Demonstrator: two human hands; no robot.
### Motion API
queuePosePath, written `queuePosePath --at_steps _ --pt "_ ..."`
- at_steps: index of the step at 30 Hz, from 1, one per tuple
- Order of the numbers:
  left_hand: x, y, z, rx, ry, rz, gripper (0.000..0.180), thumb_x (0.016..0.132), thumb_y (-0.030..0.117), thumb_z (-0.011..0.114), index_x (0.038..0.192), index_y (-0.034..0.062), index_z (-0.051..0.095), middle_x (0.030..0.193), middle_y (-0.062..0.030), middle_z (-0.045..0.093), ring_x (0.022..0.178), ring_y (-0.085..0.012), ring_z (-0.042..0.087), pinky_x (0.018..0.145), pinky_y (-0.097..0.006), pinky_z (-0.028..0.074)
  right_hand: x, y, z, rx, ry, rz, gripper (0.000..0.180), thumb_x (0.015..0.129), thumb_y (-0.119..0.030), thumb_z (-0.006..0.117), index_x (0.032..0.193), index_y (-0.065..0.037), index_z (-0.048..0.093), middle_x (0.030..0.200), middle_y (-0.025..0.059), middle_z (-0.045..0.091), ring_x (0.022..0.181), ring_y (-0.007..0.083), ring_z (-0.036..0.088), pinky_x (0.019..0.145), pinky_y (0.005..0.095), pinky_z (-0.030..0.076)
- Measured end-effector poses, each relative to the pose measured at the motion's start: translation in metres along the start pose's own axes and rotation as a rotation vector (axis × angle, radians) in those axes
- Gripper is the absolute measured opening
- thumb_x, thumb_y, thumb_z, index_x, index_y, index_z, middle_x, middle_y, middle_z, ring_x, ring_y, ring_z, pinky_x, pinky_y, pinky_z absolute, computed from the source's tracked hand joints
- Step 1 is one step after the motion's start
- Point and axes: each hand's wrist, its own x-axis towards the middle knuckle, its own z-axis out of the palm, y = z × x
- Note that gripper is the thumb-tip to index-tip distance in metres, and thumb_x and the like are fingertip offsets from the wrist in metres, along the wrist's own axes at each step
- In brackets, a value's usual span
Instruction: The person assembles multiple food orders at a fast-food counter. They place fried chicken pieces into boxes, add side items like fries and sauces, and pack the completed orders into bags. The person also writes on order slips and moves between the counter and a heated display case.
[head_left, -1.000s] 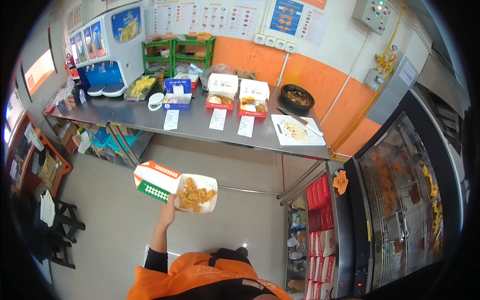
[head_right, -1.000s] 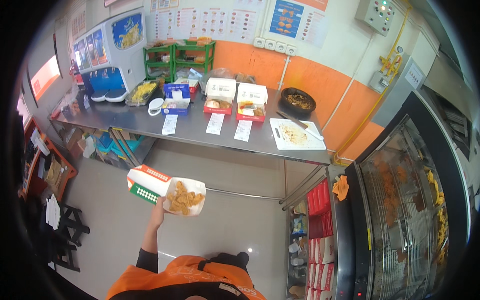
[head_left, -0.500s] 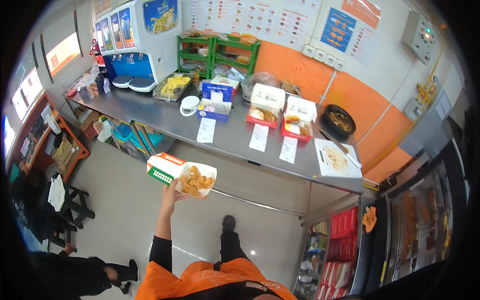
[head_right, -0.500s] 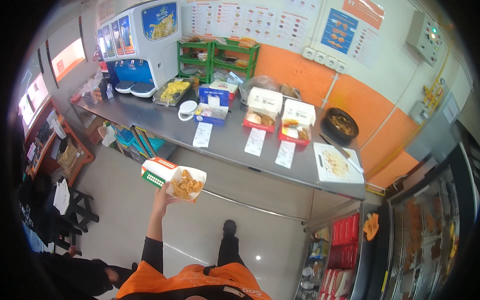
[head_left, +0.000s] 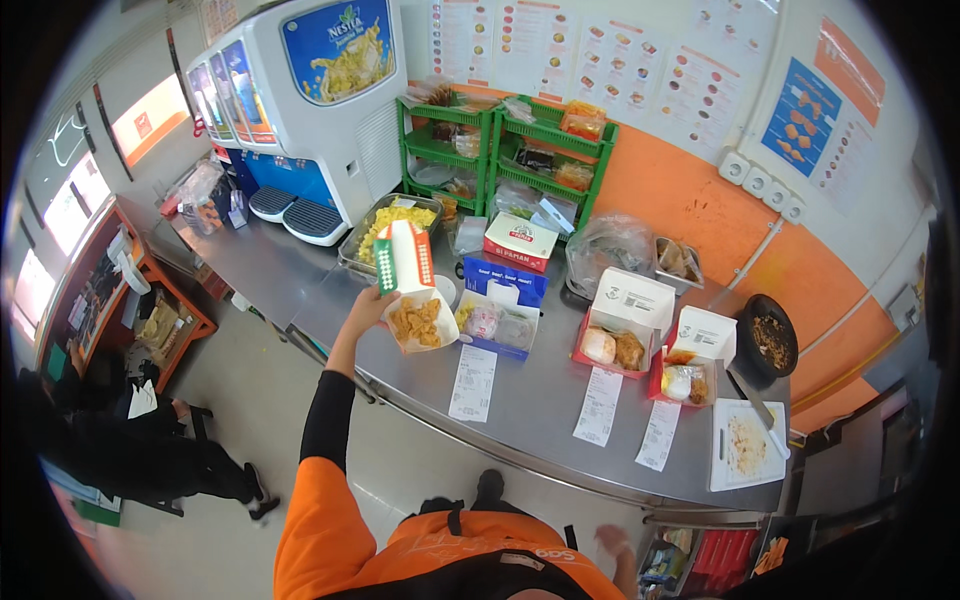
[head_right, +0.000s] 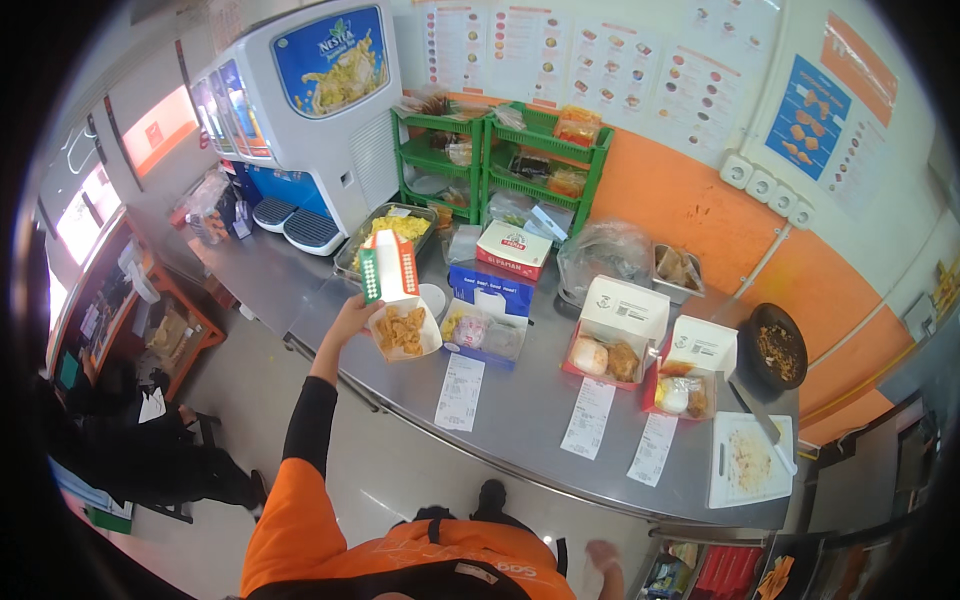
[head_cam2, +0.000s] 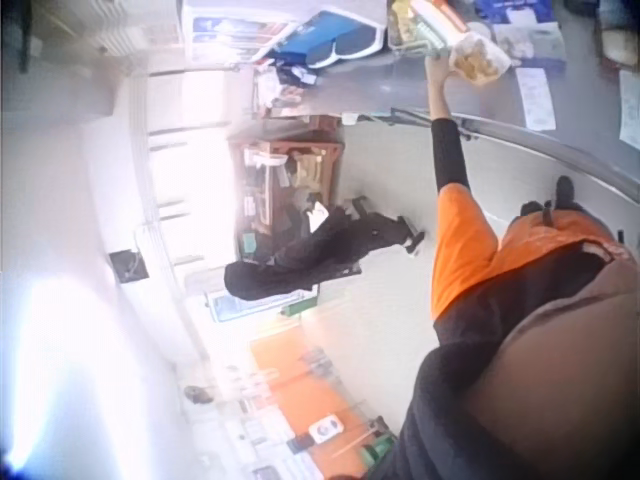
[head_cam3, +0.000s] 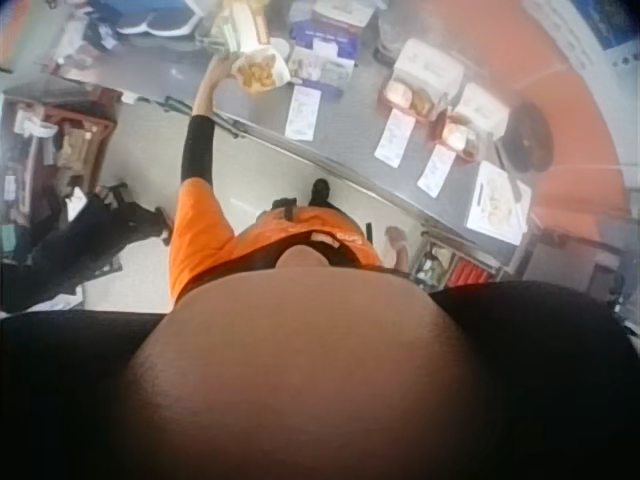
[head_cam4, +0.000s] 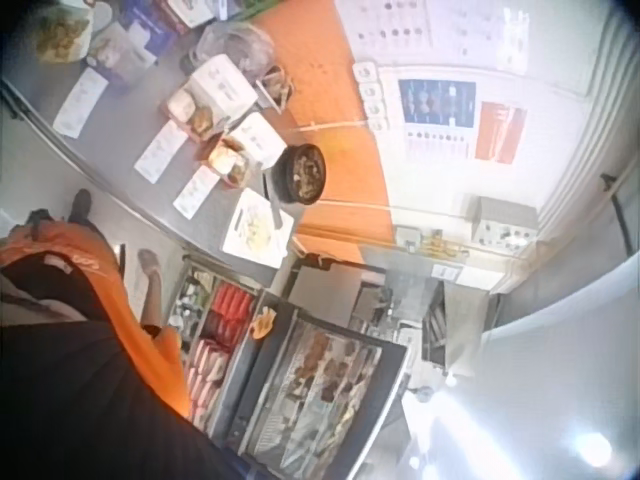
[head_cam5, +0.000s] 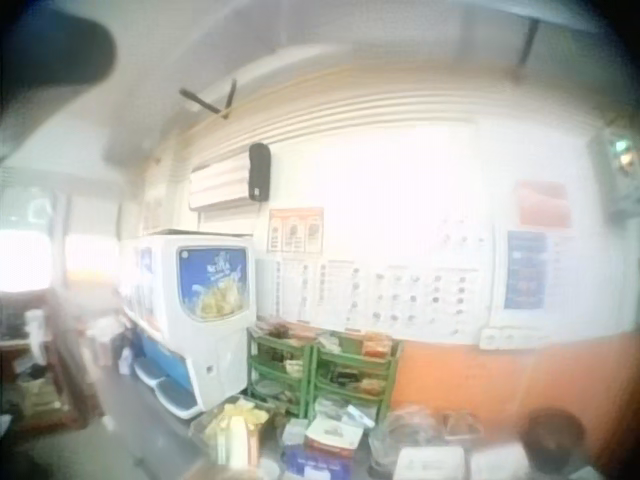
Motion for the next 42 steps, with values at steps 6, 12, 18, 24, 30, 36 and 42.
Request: queuePosePath --at_steps 6,12,18,24,30,36,42 --pt "0.122 -0.018 0.016 0.095 -0.168 -0.03 0.034 0.086 0.032 0.068 0.106 0.005 0.065 0.084 -0.0055 0.068 0.069 -0.0135 0.066 0.053 -0.028 0.055 0.024 -0.086 -0.123 1.151 0.345 0.133 0.031 0.093 -0.027 0.056 0.111 -0.001 0.06 0.098 0.0078 0.065 0.09 0.0183 0.059 0.083 0.0311 0.047" --pt "0.178 -0.031 0.019 0.268 -0.257 0.203 0.032 0.083 0.026 0.071 0.102 0.0008 0.065 0.077 -0.0086 0.067 0.066 -0.0181 0.064 0.062 -0.03 0.052 0.036 -0.182 -0.136 0.979 0.208 0.372 0.036 0.093 -0.03 0.055 0.116 -0.002 0.061 0.101 0.0109 0.066 0.094 0.0194 0.061 0.085 0.0299 0.047" --pt "0.132 -0.001 -0.003 0.664 -0.039 0.543 0.049 0.085 0.019 0.065 0.126 -0.0011 0.049 0.114 -0.0216 0.059 0.1 -0.0356 0.059 0.086 -0.038 0.048 0.054 -0.278 -0.199 1.139 0.128 0.293 0.034 0.095 -0.027 0.054 0.116 -0.001 0.06 0.103 0.0111 0.066 0.092 0.0179 0.061 0.084 0.0304 0.048" --pt "-0.028 0.105 -0.004 0.034 -0.525 0.754 0.017 0.083 0.008 0.066 0.099 0.0053 0.061 0.095 -0.0085 0.063 0.087 -0.0253 0.061 0.077 -0.034 0.048 0.102 -0.394 -0.357 1.758 1.074 0.054 0.031 0.093 -0.025 0.059 0.117 -0.007 0.051 0.1 0.005 0.056 0.091 0.022 0.057 0.084 0.0367 0.048" --pt "-0.073 0.086 0.044 -0.292 -1.346 0.563 0.061 0.094 0.032 0.055 0.14 0.001 0.03 0.139 -0.0222 0.031 0.126 -0.0362 0.04 0.103 -0.04 0.037 0.167 -0.448 -0.459 1.434 1.647 0.129 0.044 0.096 -0.037 0.049 0.125 -0.004 0.044 0.111 0.0078 0.055 0.113 0.0263 0.049 0.106 0.0427 0.03" --pt "-0.082 0.086 0.053 -0.333 -1.171 0.463 0.071 0.096 0.034 0.049 0.145 -0.0047 0.015 0.145 -0.0247 0.022 0.135 -0.0357 0.027 0.109 -0.039 0.028 0.151 -0.494 -0.425 0.97 1.514 -0.075 0.051 0.097 -0.036 0.043 0.133 -0.002 0.032 0.126 0.0122 0.042 0.124 0.0287 0.036 0.109 0.0427 0.022" --pt "-0.014 0.092 0.077 -0.484 -1.127 0.356 0.066 0.099 0.042 0.042 0.147 0.0017 0.021 0.147 -0.0182 0.031 0.136 -0.028 0.031 0.11 -0.036 0.025 0.193 -0.498 -0.428 0.813 1.491 -0.155 0.059 0.098 -0.036 0.038 0.141 0.001 0.021 0.141 0.0166 0.029 0.135 0.0311 0.023 0.113 0.0427 0.014"
